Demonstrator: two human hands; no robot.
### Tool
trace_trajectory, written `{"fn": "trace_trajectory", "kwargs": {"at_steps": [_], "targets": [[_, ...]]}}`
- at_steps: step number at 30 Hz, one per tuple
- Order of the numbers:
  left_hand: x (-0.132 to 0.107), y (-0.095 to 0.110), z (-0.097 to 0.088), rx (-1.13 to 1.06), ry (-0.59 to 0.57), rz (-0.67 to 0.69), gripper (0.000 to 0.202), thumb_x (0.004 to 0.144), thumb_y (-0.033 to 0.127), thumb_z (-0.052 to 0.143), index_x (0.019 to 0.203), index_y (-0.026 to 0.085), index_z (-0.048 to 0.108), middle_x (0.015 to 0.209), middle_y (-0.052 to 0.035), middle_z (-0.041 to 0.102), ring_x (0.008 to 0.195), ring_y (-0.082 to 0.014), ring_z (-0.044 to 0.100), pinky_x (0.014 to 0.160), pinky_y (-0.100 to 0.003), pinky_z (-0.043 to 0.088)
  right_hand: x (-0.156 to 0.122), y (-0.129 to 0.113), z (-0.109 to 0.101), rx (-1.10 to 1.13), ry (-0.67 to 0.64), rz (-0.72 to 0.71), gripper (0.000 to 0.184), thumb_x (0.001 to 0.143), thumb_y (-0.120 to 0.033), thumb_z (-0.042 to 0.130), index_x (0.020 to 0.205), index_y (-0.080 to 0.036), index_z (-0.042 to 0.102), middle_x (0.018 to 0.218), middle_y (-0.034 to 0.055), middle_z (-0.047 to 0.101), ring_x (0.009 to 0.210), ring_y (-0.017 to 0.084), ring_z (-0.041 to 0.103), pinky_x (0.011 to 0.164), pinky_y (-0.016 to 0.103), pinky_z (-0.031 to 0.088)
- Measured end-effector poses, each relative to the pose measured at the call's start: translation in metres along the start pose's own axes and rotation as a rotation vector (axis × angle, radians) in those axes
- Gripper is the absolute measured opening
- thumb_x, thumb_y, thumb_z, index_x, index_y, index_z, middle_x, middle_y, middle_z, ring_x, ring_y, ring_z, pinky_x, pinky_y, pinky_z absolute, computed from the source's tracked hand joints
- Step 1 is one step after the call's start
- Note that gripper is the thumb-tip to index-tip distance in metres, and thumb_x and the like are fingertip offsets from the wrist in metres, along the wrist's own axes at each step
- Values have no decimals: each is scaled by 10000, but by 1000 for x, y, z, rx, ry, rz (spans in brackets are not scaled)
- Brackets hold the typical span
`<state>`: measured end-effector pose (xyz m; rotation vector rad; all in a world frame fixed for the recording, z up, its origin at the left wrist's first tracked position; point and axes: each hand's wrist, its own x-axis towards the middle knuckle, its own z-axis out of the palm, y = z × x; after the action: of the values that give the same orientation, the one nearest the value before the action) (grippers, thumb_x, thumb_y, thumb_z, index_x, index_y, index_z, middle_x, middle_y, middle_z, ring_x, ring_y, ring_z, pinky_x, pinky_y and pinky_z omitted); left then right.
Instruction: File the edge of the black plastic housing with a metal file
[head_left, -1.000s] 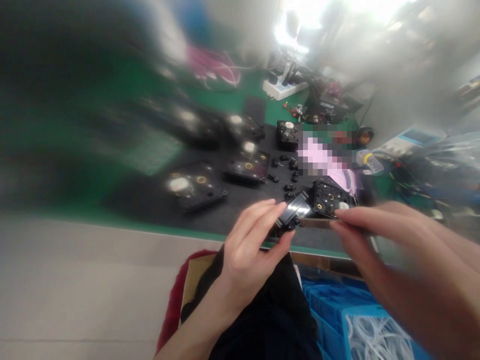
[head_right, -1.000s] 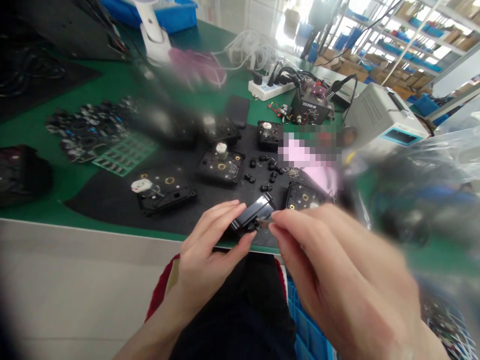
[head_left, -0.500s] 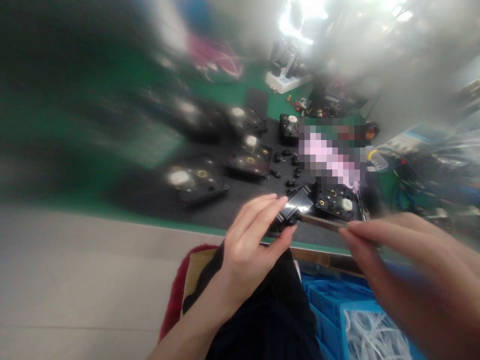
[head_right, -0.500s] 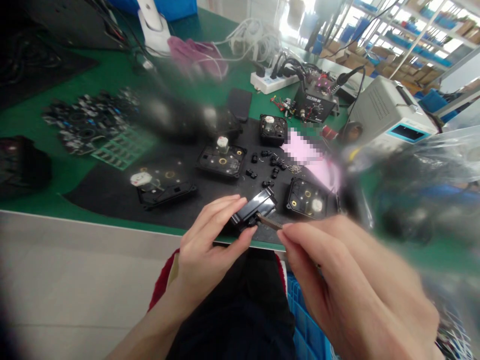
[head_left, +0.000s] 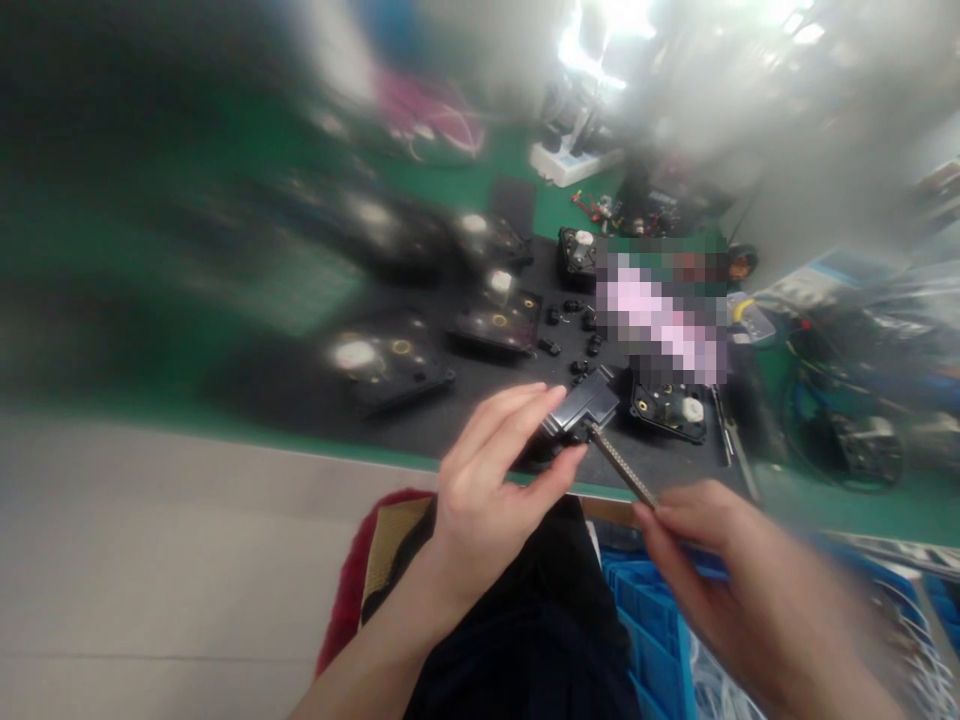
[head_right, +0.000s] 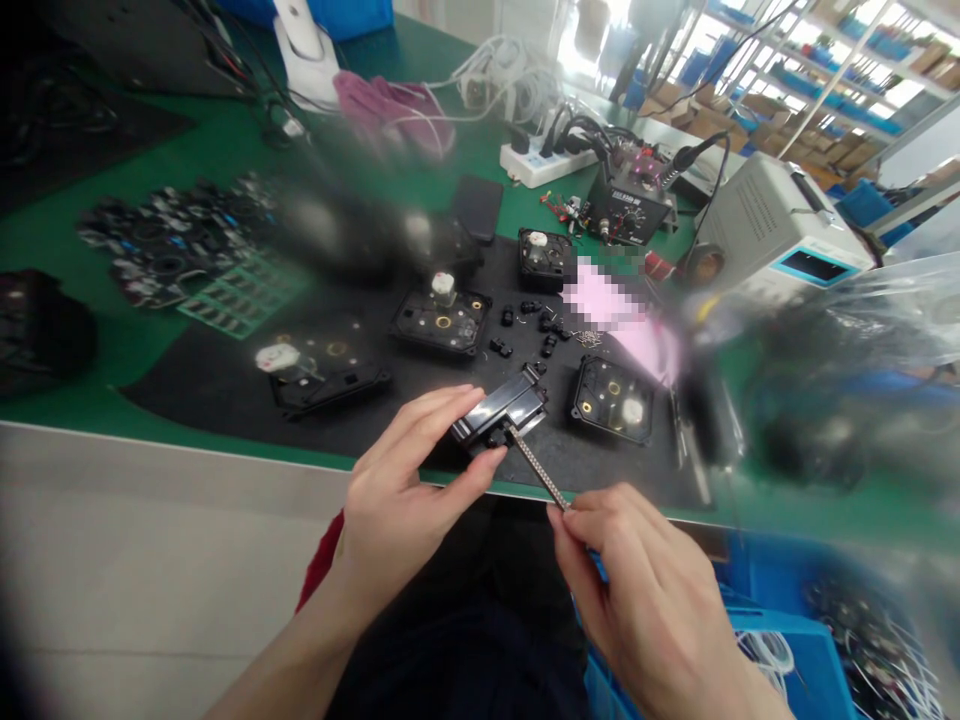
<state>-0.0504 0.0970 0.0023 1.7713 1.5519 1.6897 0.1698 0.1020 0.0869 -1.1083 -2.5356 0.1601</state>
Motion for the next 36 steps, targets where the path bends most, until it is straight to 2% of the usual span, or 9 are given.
{"fn": "trace_trajectory", "kwargs": {"at_steps": [3,9,14,18,29,33,36], "targets": [[-1,0,0,-6,0,6,406,970,168,784,1363,213,693,1359,-76,718,1272,-249,690,1150,-394,564,-9,-1,4,13,7,37,75,1009,-170,674,944,-206,686,864,1,758,685,114,718,592,221,537],[0,0,1,-4,4,-1,413,969,163,784,1368,213,690,1353,-75,719,1264,-243,692,1152,-387,563,-11,0,-14,-5,24,11,33,1002,-187,693,1019,-210,678,953,18,775,789,115,748,707,214,583],[-1,1,1,6,6,6,406,968,154,776,1362,210,693,1348,-82,719,1267,-251,691,1156,-400,565,4,-1,-27,-78,80,-75,170,986,-218,722,1150,-236,679,952,13,775,719,142,733,639,249,568],[-1,2,1,13,1,-4,387,982,174,759,1360,216,692,1342,-91,719,1258,-264,697,1143,-427,582,9,-4,-31,-122,155,-76,247,981,-171,703,1215,-235,658,1004,28,781,806,175,754,720,284,569],[-2,0,1,8,3,22,429,957,145,795,1370,188,688,1357,-85,718,1270,-243,686,1163,-381,550,36,-25,-33,-200,177,28,142,1051,-171,611,1136,-273,661,930,-22,778,749,139,743,713,249,540],[-1,0,1,2,6,14,431,953,143,801,1367,182,689,1350,-79,718,1272,-232,684,1167,-361,540,25,-16,-30,-166,142,10,86,1054,-227,624,1123,-254,667,943,-1,775,720,138,728,664,252,528],[0,-1,0,0,5,0,422,957,149,800,1363,182,691,1352,-75,717,1273,-225,683,1169,-348,533,11,-6,-16,-68,56,-14,33,1031,-229,665,1064,-235,665,922,4,761,704,131,716,636,246,529]]}}
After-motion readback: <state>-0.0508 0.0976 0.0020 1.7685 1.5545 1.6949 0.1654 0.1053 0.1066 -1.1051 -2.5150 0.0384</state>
